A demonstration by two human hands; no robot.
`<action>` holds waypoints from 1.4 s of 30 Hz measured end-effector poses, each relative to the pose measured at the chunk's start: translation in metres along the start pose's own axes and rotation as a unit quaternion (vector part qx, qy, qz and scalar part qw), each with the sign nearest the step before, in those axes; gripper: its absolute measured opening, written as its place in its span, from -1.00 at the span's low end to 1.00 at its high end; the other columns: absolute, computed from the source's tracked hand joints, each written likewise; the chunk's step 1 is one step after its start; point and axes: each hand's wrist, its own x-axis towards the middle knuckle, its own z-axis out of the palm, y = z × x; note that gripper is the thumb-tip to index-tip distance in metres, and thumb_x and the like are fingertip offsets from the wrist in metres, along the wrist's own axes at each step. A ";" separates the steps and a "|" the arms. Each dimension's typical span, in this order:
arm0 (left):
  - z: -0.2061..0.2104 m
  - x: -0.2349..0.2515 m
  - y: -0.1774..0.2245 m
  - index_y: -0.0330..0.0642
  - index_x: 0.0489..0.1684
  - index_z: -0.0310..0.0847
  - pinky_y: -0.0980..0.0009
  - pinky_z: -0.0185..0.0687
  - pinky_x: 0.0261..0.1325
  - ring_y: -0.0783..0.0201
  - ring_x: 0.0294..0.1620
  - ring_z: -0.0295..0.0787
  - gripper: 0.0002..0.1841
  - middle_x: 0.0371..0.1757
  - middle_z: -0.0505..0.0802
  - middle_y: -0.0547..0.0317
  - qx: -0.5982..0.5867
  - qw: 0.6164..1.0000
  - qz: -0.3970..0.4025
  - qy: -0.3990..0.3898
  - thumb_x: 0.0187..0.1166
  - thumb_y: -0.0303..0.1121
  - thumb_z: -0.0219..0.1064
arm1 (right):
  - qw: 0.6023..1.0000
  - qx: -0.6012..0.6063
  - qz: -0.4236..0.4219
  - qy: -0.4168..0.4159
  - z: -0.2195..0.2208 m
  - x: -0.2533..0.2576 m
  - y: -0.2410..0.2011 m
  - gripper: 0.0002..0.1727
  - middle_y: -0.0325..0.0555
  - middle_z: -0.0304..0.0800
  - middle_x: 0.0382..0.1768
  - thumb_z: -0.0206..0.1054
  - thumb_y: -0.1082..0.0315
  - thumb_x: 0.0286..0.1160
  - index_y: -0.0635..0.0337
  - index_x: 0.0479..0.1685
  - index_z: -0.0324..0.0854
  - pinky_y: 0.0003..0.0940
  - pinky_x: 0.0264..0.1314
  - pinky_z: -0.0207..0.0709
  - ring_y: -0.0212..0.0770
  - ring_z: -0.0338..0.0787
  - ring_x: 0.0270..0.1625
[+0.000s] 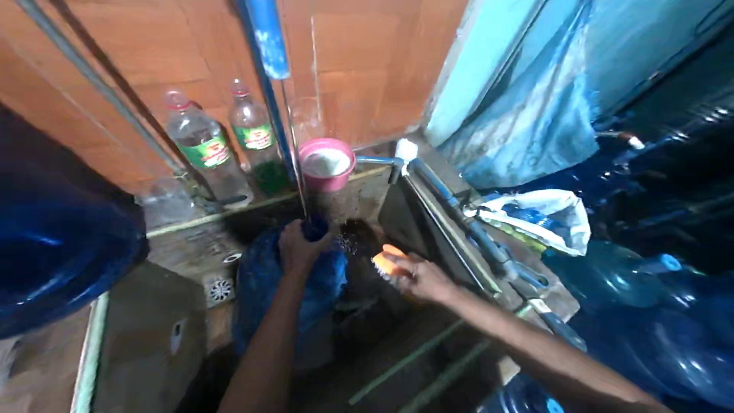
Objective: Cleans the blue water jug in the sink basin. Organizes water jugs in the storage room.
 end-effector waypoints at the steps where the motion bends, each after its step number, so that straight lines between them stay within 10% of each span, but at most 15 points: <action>1: -0.002 -0.008 -0.007 -0.51 0.46 0.48 -0.24 0.32 0.58 -0.40 0.51 0.49 -0.11 0.43 0.61 -0.51 0.004 0.999 0.015 0.039 0.29 0.06 0.63 | 0.999 -0.012 -0.006 0.033 -0.019 0.004 0.004 -0.36 0.34 0.53 0.53 0.26 0.12 0.71 -0.28 0.81 0.30 0.27 0.42 0.54 0.31 0.71 0.37; 5: -0.020 -0.056 -0.041 -0.57 0.30 0.56 -0.22 0.38 0.55 -0.39 0.42 0.59 -0.09 0.31 0.69 -0.52 0.027 0.984 0.024 0.172 0.15 0.12 0.66 | 0.983 -0.062 -0.001 0.171 -0.105 0.052 0.044 -0.33 0.44 0.46 0.56 0.20 0.19 0.78 -0.33 0.87 0.16 0.49 0.22 0.54 0.52 0.73 0.25; 9: -0.054 -0.115 -0.079 -0.55 0.60 0.31 -0.12 0.22 0.70 -0.34 0.61 0.43 0.01 0.50 0.57 -0.53 0.006 0.967 -0.156 0.199 0.24 0.02 0.66 | 0.953 -0.071 0.019 0.292 -0.158 0.118 0.105 -0.13 0.59 0.34 0.60 0.25 0.28 0.74 -0.07 0.96 -0.20 0.68 0.19 0.44 0.74 0.60 0.32; 15: -0.082 -0.148 -0.093 -0.36 0.58 0.40 0.07 0.47 0.57 0.08 0.42 0.69 -0.17 0.35 0.76 -0.21 -0.073 0.954 -0.236 0.171 0.33 -0.14 0.66 | 0.978 -0.007 0.085 0.188 -0.155 0.173 0.207 -0.32 0.71 0.44 0.47 0.09 0.12 0.87 0.17 0.86 0.04 0.65 0.45 0.25 0.70 0.45 0.51; 28: -0.065 -0.149 -0.076 -0.35 0.48 0.44 0.28 0.62 0.35 0.29 0.19 0.74 -0.39 0.24 0.77 -0.12 -0.198 0.932 -0.230 0.198 0.45 -0.39 0.57 | 0.986 -0.085 0.018 0.141 -0.158 0.158 0.195 -0.41 0.74 0.41 0.49 -0.07 0.16 0.93 0.15 0.86 0.11 0.69 0.39 0.25 0.77 0.43 0.50; 34: -0.061 -0.150 -0.082 -0.36 0.49 0.43 0.27 0.61 0.37 0.29 0.21 0.74 -0.38 0.24 0.78 -0.12 -0.216 0.931 -0.220 0.196 0.44 -0.41 0.57 | 0.940 -0.094 -0.028 0.328 -0.151 0.130 0.173 -0.40 0.78 0.26 0.54 -0.03 0.16 0.88 0.37 0.75 0.21 0.69 0.39 0.23 0.81 0.34 0.52; 42: -0.055 -0.152 -0.099 -0.44 0.57 0.34 0.18 0.48 0.56 0.13 0.41 0.69 -0.25 0.35 0.75 -0.23 -0.133 0.956 -0.192 0.180 0.42 -0.32 0.61 | 0.957 -0.023 -0.231 0.176 0.006 -0.005 0.073 -0.51 0.43 0.49 0.53 0.27 0.30 0.65 0.21 0.55 0.58 0.34 0.58 0.37 0.45 0.50 0.56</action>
